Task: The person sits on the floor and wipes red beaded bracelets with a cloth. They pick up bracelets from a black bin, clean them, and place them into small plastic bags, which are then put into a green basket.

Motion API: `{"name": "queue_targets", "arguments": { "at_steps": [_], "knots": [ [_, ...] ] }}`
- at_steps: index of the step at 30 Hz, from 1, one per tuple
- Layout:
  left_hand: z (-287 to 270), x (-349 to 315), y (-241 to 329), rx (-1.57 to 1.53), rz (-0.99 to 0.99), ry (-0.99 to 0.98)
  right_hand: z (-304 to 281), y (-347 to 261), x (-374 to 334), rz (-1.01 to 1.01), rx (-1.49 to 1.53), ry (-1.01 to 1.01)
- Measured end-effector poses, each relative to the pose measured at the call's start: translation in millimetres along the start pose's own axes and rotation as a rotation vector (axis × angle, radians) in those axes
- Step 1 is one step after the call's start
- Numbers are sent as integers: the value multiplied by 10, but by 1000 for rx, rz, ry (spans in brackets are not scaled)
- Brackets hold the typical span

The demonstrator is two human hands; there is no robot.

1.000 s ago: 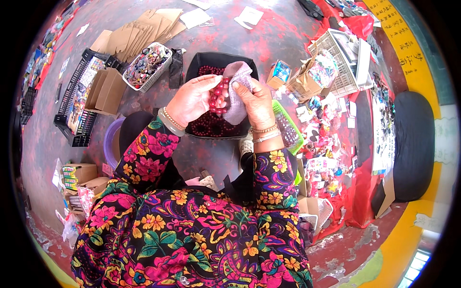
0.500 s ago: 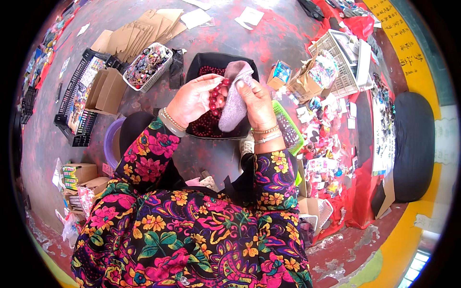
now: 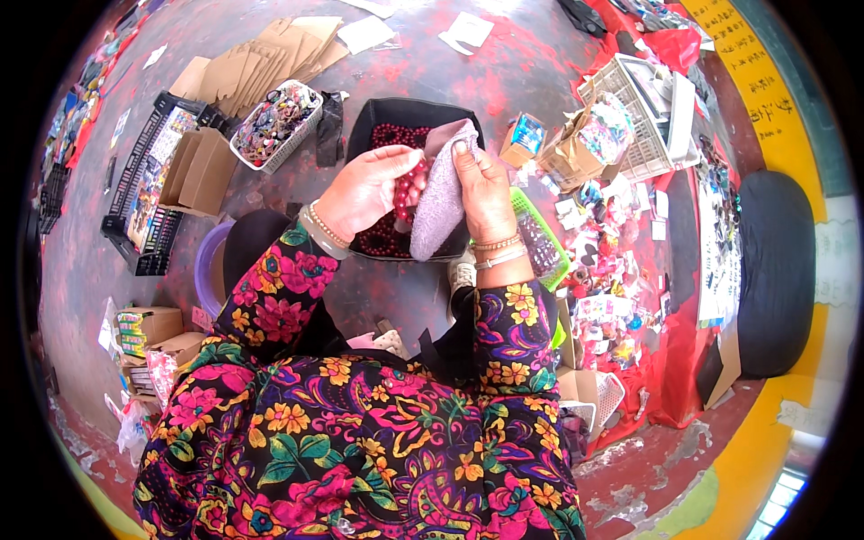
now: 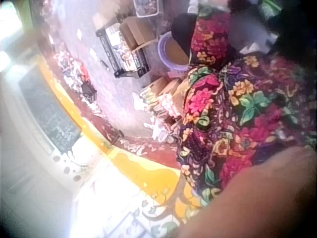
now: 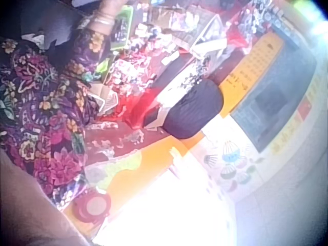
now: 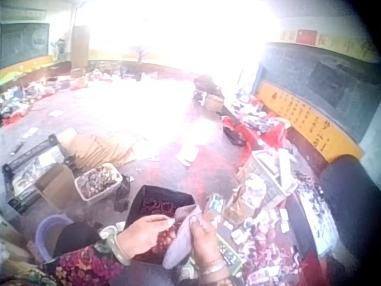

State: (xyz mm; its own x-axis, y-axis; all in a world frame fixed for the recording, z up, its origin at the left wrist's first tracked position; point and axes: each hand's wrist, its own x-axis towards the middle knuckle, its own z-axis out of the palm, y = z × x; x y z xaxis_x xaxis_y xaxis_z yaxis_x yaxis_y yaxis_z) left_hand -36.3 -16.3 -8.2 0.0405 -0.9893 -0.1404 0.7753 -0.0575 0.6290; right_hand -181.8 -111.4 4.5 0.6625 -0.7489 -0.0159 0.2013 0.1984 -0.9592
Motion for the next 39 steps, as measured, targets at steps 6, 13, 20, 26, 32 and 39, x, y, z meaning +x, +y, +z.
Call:
{"name": "queue_targets", "arguments": {
  "at_steps": [6, 13, 20, 26, 32, 39],
  "knots": [
    [-21, 14, 31, -124, 105, 19, 7, -25, -69, -6, -37, -99],
    [70, -39, 29, 75, 33, -42, 40, -73, -45, -68, 1, -26],
    [50, -48, 28, 154, -73, 0, -4, -13, -5, -50, -150, -7],
    [56, -24, 41, -74, 100, -9, 17, -46, -61, 15, -109, -105],
    [142, -73, 93, 21, 2, 41, 53, -84, -44, -4, -115, -109],
    [71, -43, 77, 125, -108, 69, 65, -132, -88, 39, -206, -169]
  ]
}}
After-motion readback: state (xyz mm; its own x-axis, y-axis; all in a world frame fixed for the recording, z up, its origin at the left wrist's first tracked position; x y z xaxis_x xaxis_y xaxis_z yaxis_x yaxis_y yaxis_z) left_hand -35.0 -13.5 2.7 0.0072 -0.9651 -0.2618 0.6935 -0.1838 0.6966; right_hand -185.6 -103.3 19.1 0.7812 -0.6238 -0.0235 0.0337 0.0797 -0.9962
